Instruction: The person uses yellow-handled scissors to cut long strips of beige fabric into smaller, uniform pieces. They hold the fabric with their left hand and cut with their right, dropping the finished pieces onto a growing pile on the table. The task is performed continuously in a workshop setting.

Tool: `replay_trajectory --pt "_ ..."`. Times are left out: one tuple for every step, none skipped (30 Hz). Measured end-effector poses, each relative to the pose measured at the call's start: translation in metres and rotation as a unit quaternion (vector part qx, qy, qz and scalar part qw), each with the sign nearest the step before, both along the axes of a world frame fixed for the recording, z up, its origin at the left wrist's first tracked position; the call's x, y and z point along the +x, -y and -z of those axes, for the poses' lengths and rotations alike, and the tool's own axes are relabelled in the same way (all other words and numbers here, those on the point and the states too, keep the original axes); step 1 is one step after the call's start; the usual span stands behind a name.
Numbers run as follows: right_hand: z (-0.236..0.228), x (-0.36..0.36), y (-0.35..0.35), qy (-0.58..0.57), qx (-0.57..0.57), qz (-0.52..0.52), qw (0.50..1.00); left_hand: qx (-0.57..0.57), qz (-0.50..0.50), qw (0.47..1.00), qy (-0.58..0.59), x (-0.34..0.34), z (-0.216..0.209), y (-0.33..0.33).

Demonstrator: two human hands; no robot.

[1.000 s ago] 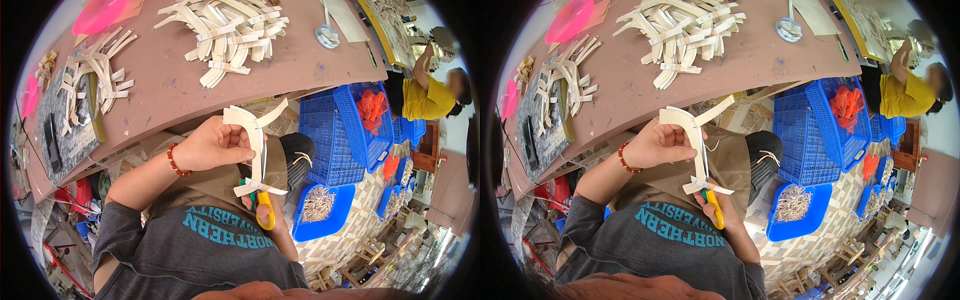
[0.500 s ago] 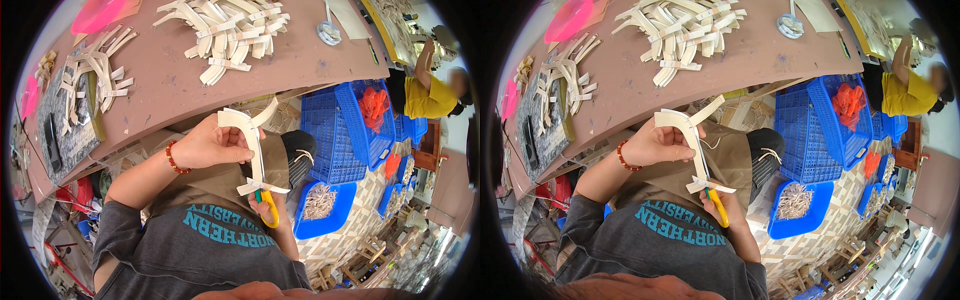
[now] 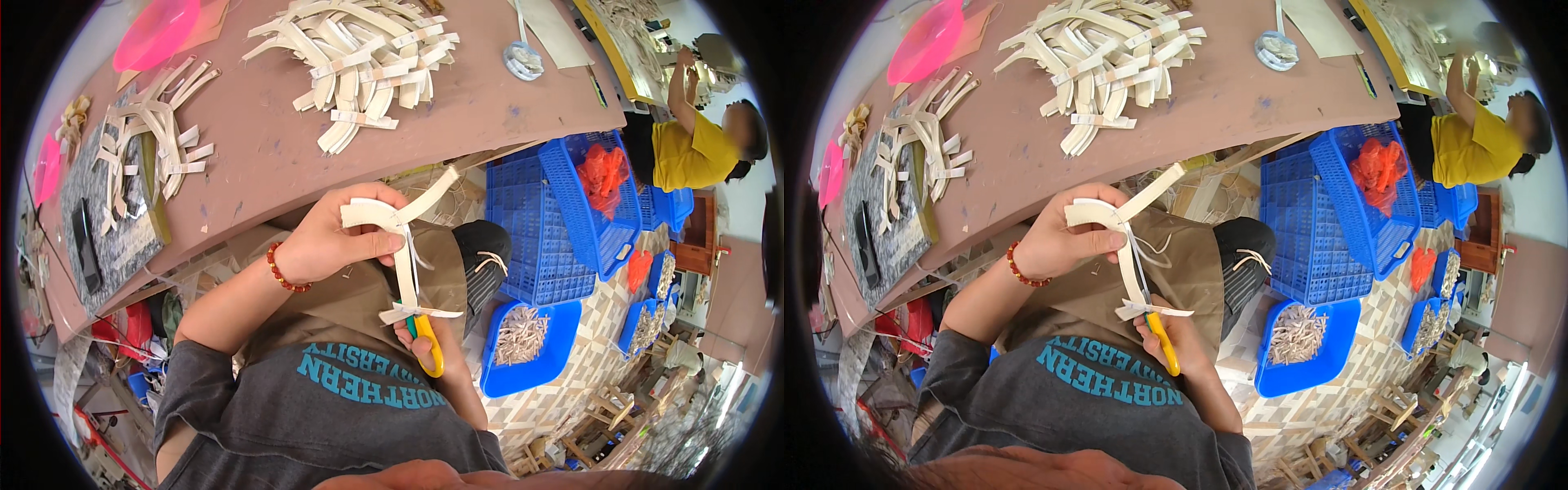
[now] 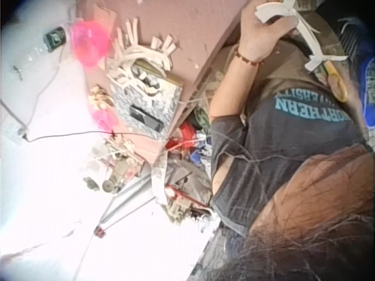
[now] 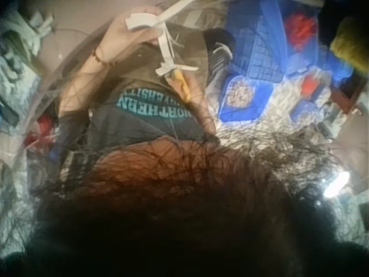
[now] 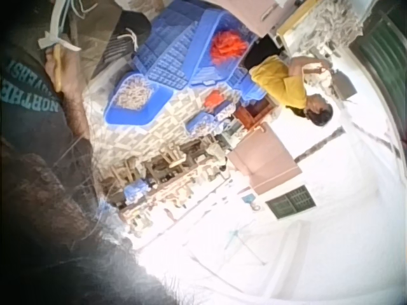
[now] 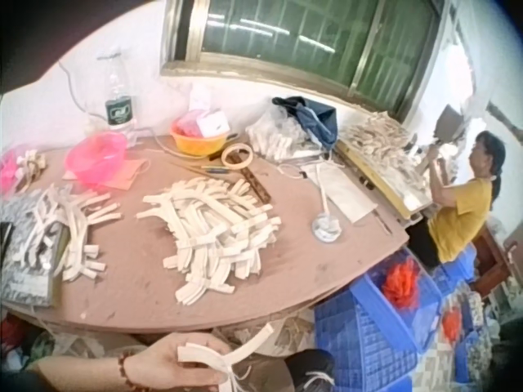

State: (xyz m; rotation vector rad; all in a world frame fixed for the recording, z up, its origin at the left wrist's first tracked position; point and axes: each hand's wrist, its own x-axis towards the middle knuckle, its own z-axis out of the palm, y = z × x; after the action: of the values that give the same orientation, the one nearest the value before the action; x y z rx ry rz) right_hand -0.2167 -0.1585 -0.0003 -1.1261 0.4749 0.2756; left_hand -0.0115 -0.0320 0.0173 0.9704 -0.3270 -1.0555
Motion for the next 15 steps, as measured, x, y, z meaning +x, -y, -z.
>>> replay_trajectory --pt "0.001 0.000 0.002 0.009 -0.006 -0.014 1.000 0.005 0.001 1.000 -0.003 0.001 -0.002 0.000" --pt "0.001 0.000 0.003 0.018 -0.011 -0.028 0.999 0.009 0.002 1.000 -0.006 0.001 -0.003 0.000" --pt "0.001 0.001 0.003 0.016 -0.018 -0.033 0.999 0.009 0.000 1.000 -0.005 0.001 -0.005 0.000" --pt "0.000 0.001 0.003 0.014 -0.026 -0.038 0.999 0.008 -0.001 1.000 -0.004 0.001 -0.006 0.000" --pt "-0.001 0.002 0.004 0.012 -0.033 -0.043 0.998 0.008 -0.003 1.000 -0.002 0.001 -0.007 0.000" --pt "0.001 0.001 0.004 0.014 -0.043 -0.047 0.998 0.014 0.004 1.000 0.006 0.002 -0.008 0.000" --pt "0.004 -0.001 0.004 0.015 -0.054 -0.051 0.997 0.020 0.010 1.000 0.015 0.003 -0.008 -0.001" --pt "0.006 -0.002 0.005 0.016 -0.064 -0.055 0.996 0.026 0.017 0.999 0.023 0.005 -0.009 -0.002" --pt "0.009 -0.003 0.006 0.020 -0.065 -0.057 0.996 0.023 0.035 0.999 0.030 0.006 -0.010 -0.003" --pt "0.012 -0.004 0.007 0.024 -0.066 -0.059 0.996 0.019 0.053 0.998 0.037 0.008 -0.011 -0.005" --pt "0.014 -0.005 0.008 0.028 -0.068 -0.061 0.995 0.016 0.070 0.996 0.044 0.010 -0.011 -0.006" --pt "0.014 -0.006 0.008 0.018 -0.069 -0.056 0.996 0.011 0.075 0.996 0.048 0.011 -0.011 -0.007" --pt "0.015 -0.008 0.008 0.008 -0.069 -0.052 0.996 0.006 0.080 0.995 0.052 0.012 -0.010 -0.007" --pt "0.015 -0.009 0.008 -0.002 -0.070 -0.047 0.996 0.002 0.084 0.995 0.056 0.013 -0.010 -0.007" --pt "0.013 -0.009 0.008 -0.005 -0.037 -0.044 0.998 0.001 0.091 0.994 0.064 0.013 -0.010 -0.007"
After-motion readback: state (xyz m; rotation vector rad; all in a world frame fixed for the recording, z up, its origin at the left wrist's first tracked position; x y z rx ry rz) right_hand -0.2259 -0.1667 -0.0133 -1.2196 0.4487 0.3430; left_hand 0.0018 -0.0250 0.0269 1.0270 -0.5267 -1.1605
